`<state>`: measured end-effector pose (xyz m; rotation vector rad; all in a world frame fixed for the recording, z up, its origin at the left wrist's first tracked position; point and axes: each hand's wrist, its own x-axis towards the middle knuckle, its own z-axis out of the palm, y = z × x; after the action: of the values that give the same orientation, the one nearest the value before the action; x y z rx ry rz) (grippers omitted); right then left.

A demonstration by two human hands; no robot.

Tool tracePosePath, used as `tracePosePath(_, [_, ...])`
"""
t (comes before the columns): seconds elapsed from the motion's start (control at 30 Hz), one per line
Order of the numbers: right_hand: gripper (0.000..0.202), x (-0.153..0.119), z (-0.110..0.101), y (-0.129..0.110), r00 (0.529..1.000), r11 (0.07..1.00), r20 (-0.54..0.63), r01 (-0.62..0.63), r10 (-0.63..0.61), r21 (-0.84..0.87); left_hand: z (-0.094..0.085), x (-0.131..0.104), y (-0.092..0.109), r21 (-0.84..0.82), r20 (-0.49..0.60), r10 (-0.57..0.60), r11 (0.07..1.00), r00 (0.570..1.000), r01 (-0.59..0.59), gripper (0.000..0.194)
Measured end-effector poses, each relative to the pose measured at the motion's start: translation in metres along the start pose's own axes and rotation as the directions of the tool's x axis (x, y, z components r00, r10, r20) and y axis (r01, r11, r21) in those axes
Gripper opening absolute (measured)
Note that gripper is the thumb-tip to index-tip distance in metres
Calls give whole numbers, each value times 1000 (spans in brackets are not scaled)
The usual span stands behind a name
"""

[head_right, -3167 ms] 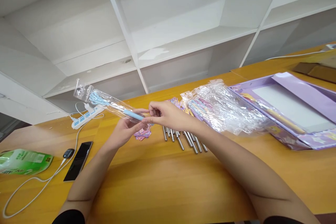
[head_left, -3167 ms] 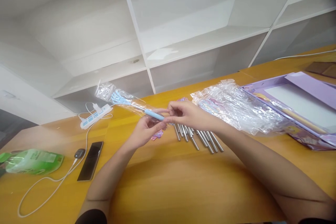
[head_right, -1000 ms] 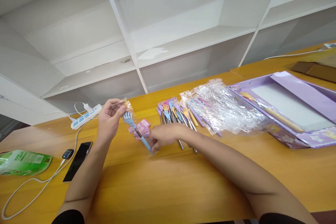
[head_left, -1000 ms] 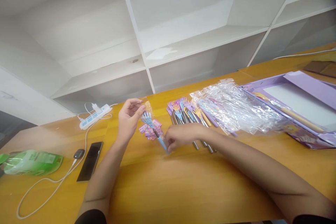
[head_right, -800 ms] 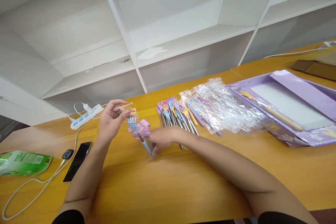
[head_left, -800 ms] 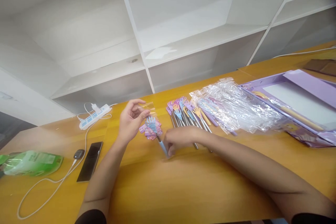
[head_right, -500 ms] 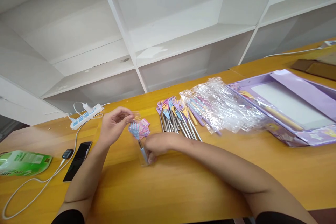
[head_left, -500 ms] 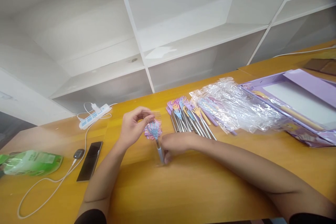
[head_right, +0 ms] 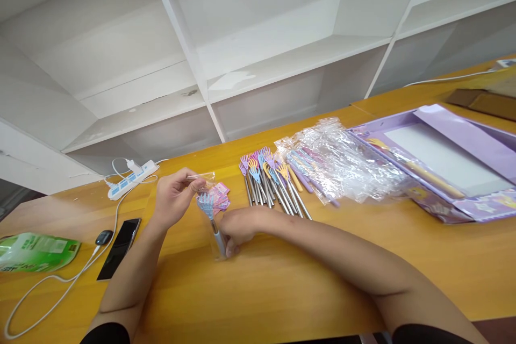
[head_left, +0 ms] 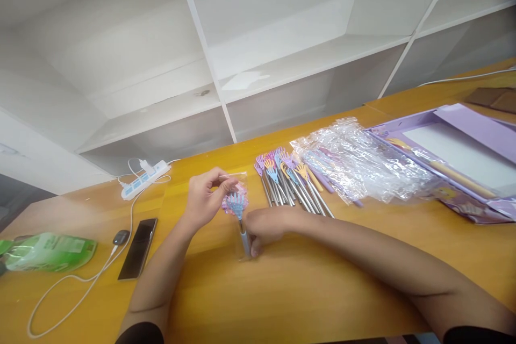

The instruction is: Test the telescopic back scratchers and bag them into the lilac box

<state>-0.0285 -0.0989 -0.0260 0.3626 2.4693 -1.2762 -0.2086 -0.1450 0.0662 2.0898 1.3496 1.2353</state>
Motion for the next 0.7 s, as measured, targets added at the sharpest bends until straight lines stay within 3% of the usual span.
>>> tracePosePath(0.27, [37, -1, 0, -4, 1000, 1000, 2, -2, 2, 8, 1, -1, 2, -25, 4, -34, 999, 999, 35, 31])
tracePosePath(0.4, [36, -1, -1, -5, 1000, 1000, 19, 6, -6, -1, 0, 0, 3, -55, -55, -48, 997, 997, 45, 43])
tracePosePath(0.5, [32, 3, 1, -6, 999, 1000, 41, 22, -22, -7, -1, 1, 3, -84, -87, -101, 992, 991, 94, 55])
tracePosePath(0.6, [30, 3, 1, -9, 998, 1000, 69, 7, -6, -20, -4, 2, 1, -164, -62, -168, 974, 984, 156, 55])
tracePosePath(0.7, [41, -12, -9, -15, 992, 1000, 129, 1, 3, -30, -6, 2, -2, -229, -50, -201, 956, 978, 184, 55])
